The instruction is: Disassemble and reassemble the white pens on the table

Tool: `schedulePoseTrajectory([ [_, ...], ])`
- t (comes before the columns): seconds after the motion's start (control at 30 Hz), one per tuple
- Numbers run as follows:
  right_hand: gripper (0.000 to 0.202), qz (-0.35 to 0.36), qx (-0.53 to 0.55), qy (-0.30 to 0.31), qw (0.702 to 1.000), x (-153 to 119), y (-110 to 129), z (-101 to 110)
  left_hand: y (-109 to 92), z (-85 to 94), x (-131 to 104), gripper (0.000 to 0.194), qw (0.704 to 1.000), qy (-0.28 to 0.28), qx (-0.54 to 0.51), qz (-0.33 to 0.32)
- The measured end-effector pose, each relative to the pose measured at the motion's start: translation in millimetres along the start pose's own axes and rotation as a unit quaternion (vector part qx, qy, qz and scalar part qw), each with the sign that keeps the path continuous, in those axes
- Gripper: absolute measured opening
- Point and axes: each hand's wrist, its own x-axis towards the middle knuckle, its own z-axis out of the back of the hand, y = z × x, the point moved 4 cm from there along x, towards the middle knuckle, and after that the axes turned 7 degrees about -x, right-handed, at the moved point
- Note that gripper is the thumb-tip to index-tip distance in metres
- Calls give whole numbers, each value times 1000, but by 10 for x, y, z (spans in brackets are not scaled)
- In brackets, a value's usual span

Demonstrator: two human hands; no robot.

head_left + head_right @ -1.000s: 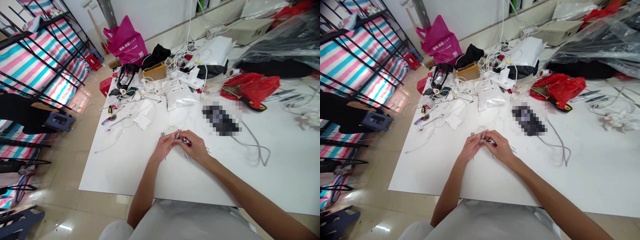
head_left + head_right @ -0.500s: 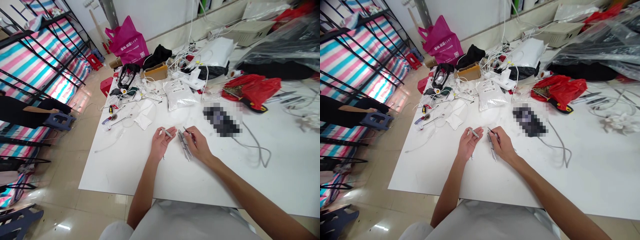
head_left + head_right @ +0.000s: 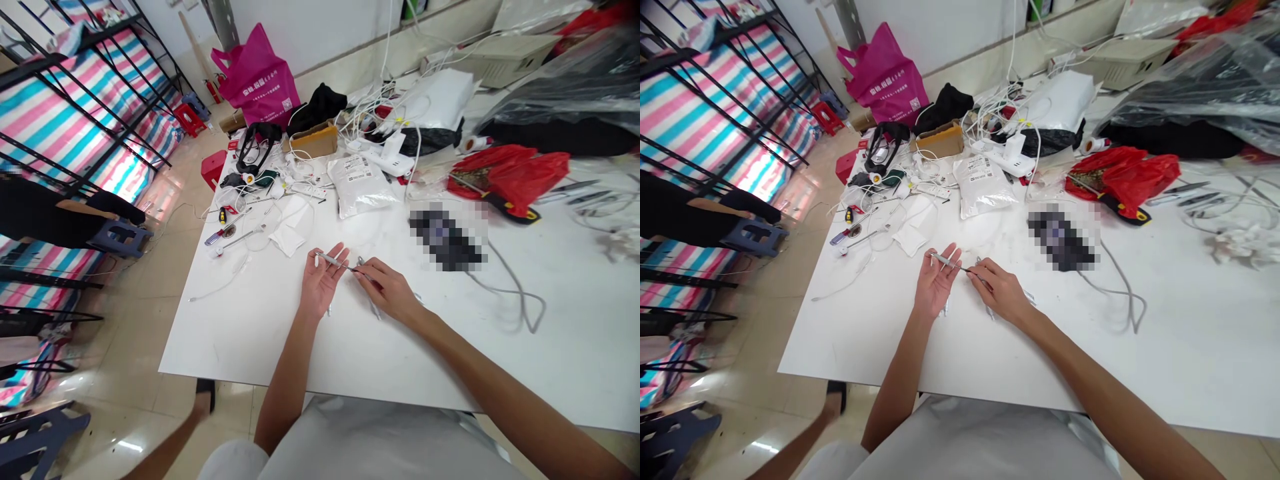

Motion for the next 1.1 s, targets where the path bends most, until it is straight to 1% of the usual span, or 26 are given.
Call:
schedulePoseTrajectory([
  [0.27, 22, -20, -9, 12, 1000, 3, -18, -1, 84, 13, 14, 41, 997, 9, 76, 14],
  [0.4, 21, -27, 1, 10, 1000, 5, -30, 3, 135, 40, 29, 35, 991, 18, 135, -8],
  [0.5, 21, -41, 11, 16, 999, 3, -48, -4, 150, 79, 50, 33, 988, 0, 156, -23],
  [0.63, 22, -66, 3, 35, 997, 4, -75, -6, 98, 177, 95, 34, 991, -60, 108, -59],
  [0.7, 21, -71, 4, 36, 997, 12, -72, 12, 52, 224, 118, 33, 991, -80, 79, -74],
  [0.8, 20, -67, 7, 28, 997, 29, -47, 51, -3, 292, 142, 32, 990, -108, 35, -78],
  [0.93, 20, -65, 9, 19, 998, 44, -29, 88, -20, 345, 160, 30, 991, -114, -12, -71],
  [1.1, 16, -52, 19, 10, 998, 47, -39, 82, 18, 379, 167, 30, 991, -119, -19, -64],
])
